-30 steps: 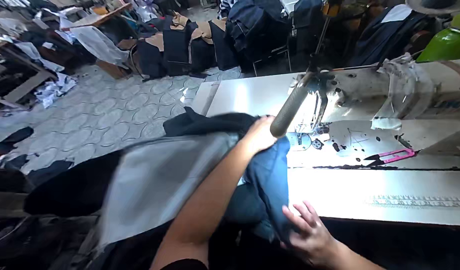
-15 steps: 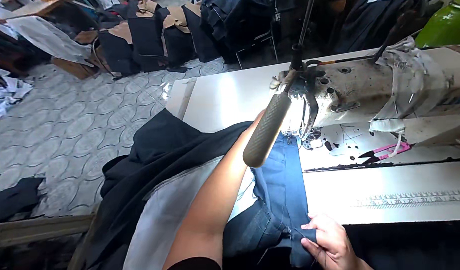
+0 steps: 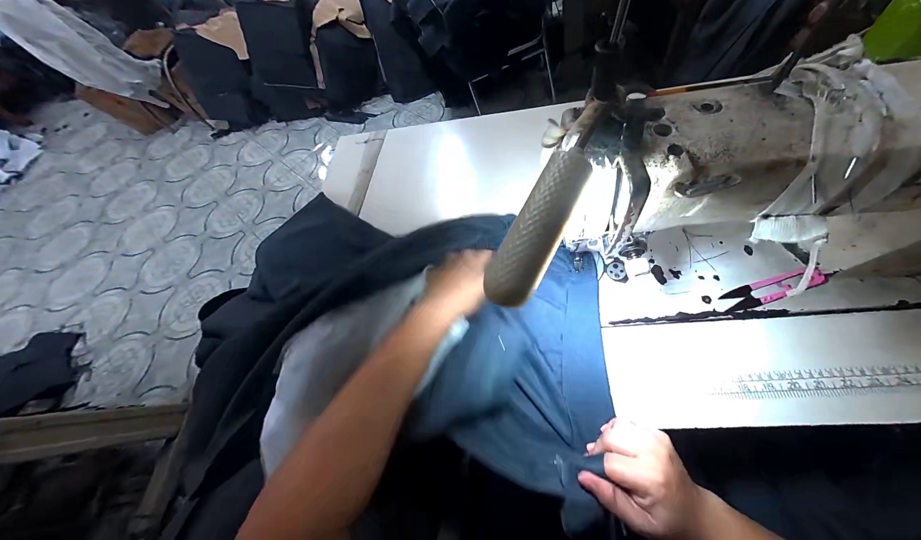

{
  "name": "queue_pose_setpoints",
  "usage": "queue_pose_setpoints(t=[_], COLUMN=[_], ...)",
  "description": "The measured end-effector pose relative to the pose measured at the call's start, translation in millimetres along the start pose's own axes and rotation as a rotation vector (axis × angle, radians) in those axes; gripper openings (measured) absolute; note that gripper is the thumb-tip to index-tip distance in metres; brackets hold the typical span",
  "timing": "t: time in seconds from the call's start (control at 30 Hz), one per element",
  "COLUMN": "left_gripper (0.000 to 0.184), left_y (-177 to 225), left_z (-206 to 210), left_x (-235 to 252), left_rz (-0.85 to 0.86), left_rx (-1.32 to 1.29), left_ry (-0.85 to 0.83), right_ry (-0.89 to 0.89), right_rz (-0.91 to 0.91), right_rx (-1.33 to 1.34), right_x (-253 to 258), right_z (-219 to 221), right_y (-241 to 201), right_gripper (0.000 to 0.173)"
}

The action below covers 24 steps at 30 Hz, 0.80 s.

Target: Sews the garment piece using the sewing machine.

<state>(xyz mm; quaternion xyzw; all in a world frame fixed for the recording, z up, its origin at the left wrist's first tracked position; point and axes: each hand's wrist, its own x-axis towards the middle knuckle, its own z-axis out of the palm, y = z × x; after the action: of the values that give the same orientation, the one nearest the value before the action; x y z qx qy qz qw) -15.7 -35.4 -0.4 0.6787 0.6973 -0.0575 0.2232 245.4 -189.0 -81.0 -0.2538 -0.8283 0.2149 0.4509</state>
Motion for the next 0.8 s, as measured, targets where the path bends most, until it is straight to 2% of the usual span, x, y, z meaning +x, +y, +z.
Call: queue_pose_setpoints(t=[0.03, 0.07, 0.1, 0.2, 0.23, 0.27, 0.3, 0.37, 0.43, 0.47, 0.53, 0.6, 0.63, 0.73, 0.8], left_gripper=[0.036, 0.035, 0.034, 0.034, 0.034, 0.032, 0.032, 0.031, 0.035, 0.045, 0.060, 0.070, 0.073, 0.077, 0.065], left_y=[-15.6, -23.1, -21.0, 14.3, 22.2, 27.5, 32.4, 44.8, 52.8, 53.5, 53.2, 51.0, 48.2, 28.8, 18.9], left_z=[-4.5, -3.7, -6.7, -29.9, -28.0, -21.3, -10.4, 20.6, 44.6, 50.0, 46.6, 33.1, 30.3, 27.1, 18.0], left_x=[15.4, 22.1, 22.8, -1.3, -11.2, -19.8, -26.1, -29.0, -21.5, -17.4, -11.6, -0.8, 7.5, 30.2, 22.9], left_rz=[-0.104, -0.135, -0.109, 0.136, 0.181, 0.207, 0.225, 0.277, 0.350, 0.358, 0.332, 0.285, 0.285, 0.377, 0.455], left_rx=[-0.018, -0.041, -0.018, 0.105, 0.106, 0.086, 0.060, 0.027, -0.024, -0.048, -0.059, -0.058, -0.053, -0.018, 0.036], left_ry=[0.028, 0.099, 0.084, -0.094, -0.067, 0.026, 0.152, 0.428, 0.607, 0.615, 0.476, 0.160, 0.068, -0.001, -0.062], right_ry=[-0.014, -0.039, -0.076, -0.240, -0.286, -0.302, -0.273, -0.206, -0.295, -0.366, -0.528, -0.629, -0.634, -0.697, -0.774], right_rz=[-0.002, -0.018, -0.045, -0.062, -0.003, 0.079, 0.158, 0.335, 0.480, 0.525, 0.575, 0.646, 0.665, 0.702, 0.684], right_rx=[-0.022, -0.044, -0.057, 0.143, 0.271, 0.338, 0.287, -0.075, -0.306, -0.358, -0.446, -0.466, -0.460, -0.518, -0.490], right_x=[3.0, 5.1, 6.7, 13.4, 20.4, 32.1, 49.0, 91.2, 123.7, 133.2, 145.8, 152.4, 151.8, 149.1, 135.0], right_z=[2.1, 2.2, -0.1, -21.6, -33.7, -46.4, -57.5, -70.4, -72.4, -72.2, -74.2, -78.3, -79.2, -75.6, -67.6], right_y=[-2.7, -4.7, -4.9, 6.2, 12.9, 21.4, 31.3, 53.7, 82.9, 92.5, 97.3, 98.9, 101.1, 99.2, 81.6], right_gripper=[0.046, 0.045, 0.045, 0.048, 0.049, 0.047, 0.043, 0.028, 0.031, 0.039, 0.054, 0.060, 0.061, 0.065, 0.069])
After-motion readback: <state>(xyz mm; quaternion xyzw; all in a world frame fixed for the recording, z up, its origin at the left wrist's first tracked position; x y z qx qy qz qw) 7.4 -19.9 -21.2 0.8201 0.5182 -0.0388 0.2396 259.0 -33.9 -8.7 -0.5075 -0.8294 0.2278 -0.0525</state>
